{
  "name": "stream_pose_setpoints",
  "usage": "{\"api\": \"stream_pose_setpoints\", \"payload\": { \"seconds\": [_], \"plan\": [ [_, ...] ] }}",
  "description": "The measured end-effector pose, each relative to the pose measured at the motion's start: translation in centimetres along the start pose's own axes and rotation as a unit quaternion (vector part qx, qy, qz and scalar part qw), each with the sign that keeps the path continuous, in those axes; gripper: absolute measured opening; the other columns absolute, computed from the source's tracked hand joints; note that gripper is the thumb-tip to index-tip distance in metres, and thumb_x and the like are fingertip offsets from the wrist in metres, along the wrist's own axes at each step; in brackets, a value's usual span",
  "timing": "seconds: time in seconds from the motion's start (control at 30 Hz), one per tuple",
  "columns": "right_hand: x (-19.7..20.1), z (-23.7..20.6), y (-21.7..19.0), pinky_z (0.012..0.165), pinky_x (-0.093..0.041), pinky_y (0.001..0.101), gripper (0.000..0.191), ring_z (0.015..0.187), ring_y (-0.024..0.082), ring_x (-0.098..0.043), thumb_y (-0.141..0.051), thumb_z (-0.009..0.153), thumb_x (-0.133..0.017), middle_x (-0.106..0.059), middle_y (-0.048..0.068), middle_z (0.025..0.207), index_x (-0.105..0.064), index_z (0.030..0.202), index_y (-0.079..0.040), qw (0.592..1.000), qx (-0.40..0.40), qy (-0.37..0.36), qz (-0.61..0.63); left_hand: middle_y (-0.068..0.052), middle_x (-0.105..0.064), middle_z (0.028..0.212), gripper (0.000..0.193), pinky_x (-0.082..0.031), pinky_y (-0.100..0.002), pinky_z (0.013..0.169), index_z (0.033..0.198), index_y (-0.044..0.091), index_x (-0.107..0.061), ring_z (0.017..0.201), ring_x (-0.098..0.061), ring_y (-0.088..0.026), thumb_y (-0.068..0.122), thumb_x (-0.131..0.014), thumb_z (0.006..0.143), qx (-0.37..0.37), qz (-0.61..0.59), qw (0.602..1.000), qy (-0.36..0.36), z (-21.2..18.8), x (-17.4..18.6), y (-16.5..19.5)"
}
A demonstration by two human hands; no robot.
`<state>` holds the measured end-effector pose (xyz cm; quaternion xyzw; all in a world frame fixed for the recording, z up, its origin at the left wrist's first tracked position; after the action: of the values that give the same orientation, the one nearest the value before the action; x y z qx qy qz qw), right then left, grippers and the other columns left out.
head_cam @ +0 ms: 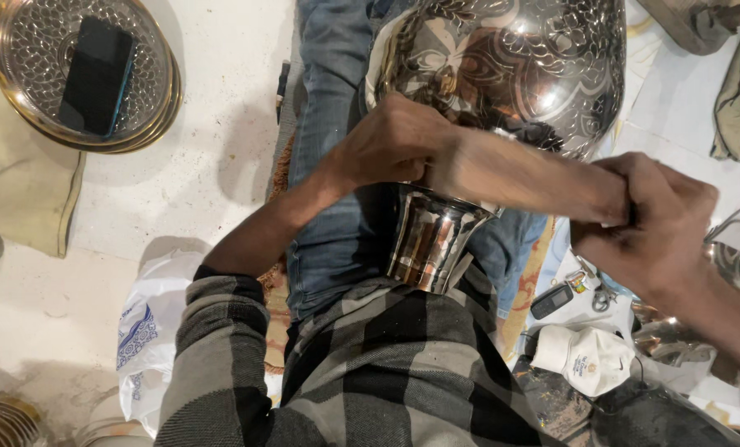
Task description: The person sits on the floor with a large engraved metal vessel on their lap, holding a small punch against the decorated surface and striking it with a wooden mallet to work the pattern, repositioning the vessel and punch as they go. Near the end, other people's hands and feet appear around the vessel as the tapping continues.
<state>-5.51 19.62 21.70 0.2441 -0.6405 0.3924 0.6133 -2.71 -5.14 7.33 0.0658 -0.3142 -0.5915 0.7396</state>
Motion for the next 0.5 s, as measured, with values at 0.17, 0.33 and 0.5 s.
{"api": "stream_pose_setpoints", "payload": {
  "seconds": [0.17, 0.33, 0.5],
  "plan": [
    [0.2, 1.0, -0.9, 0.047, -0.042, 0.0311, 0.021, 0.058, 0.017, -0.055, -0.016, 0.085, -0.070, -0.066, 0.009, 0.082, -0.055, 0.096, -0.006, 0.999, 0.011, 0.004, -0.045, 0.002, -0.070, 0.065, 0.025, -0.057, -0.027, 0.047, 0.121, 0.012, -0.080, 0.053, -0.066, -0.012, 0.027, -0.069, 0.104, 0.016, 0.072, 0.997, -0.022, -0.3, -0.8, 0.2],
    [0.5, 0.9, -2.1, 0.043, -0.043, 0.0325, 0.026, 0.053, 0.014, -0.059, -0.022, 0.074, -0.075, -0.068, 0.003, 0.072, -0.062, 0.091, -0.007, 0.966, -0.064, -0.116, -0.224, -0.011, -0.073, 0.099, 0.038, -0.065, -0.031, 0.074, 0.123, 0.006, -0.065, 0.084, -0.074, -0.021, 0.039, -0.066, 0.103, 0.069, -0.064, 0.972, 0.216, -2.1, 0.5, 1.5],
    [-0.5, 0.6, -1.5, 0.054, -0.043, 0.0258, 0.021, 0.061, 0.008, -0.055, -0.007, 0.079, -0.075, -0.063, 0.006, 0.072, -0.061, 0.092, 0.002, 0.980, -0.140, 0.010, 0.144, -0.006, -0.078, 0.101, 0.014, -0.065, -0.024, 0.068, 0.112, 0.006, -0.074, 0.080, -0.075, -0.012, 0.003, -0.071, 0.098, 0.187, -0.173, 0.879, 0.403, -2.8, -0.4, 1.4]
  ]
}}
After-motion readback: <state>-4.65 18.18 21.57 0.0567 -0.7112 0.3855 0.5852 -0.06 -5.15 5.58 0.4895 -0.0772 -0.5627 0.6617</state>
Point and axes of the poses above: each hand's wrist, its own z-axis towards the middle knuckle, its own x-axis out of the back of the hand, y = z × x, the point moved 5 cm from there along z, towards the middle knuckle
